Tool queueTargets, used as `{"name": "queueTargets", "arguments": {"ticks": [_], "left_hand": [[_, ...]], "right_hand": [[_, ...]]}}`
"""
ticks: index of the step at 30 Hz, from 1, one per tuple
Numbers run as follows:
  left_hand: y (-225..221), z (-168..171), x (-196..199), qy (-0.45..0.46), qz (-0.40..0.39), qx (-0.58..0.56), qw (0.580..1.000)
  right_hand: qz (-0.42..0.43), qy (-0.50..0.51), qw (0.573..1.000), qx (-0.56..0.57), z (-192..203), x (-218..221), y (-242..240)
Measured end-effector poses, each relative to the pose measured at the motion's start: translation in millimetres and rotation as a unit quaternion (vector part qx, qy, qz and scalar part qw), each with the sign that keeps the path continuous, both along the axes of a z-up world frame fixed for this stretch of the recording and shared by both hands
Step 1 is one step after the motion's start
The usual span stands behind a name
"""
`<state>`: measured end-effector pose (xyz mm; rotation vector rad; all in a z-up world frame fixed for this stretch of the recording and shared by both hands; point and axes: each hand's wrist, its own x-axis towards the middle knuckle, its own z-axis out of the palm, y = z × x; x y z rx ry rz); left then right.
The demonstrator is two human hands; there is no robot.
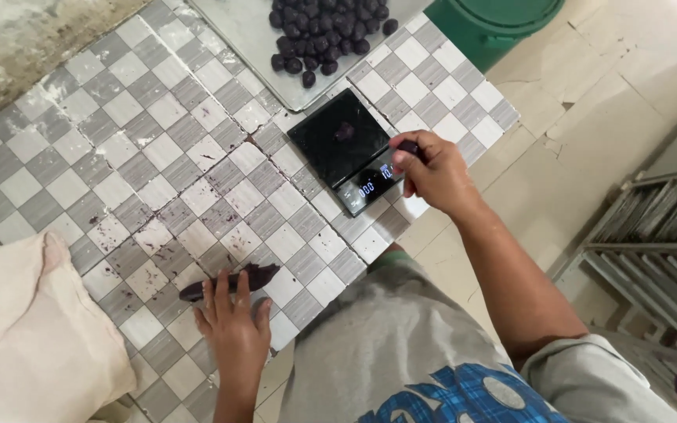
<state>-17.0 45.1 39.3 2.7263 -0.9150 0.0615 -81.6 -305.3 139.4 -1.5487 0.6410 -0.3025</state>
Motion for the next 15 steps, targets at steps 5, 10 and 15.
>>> {"name": "queueTargets", "arguments": {"ticks": [5,10,15], "left_hand": [[-12.5,7.4,-7.2,0.012,0.053,-0.05,0.997],[-52.2,33.2,-22.1,0.033,0.099,-0.093,0.99],[-96.7,46.2,-30.8,0.007,0.097,-0.125,0.987]], "right_hand": [[0.05,-0.03,0.901,-0.429,-16.3,47.4,-29.9],[0.262,0.094,0.789,-0.548,-43.9,101.2,-45.7],[0.326,0.07,0.679,-0.654,-77.9,90.7,-54.6]]}}
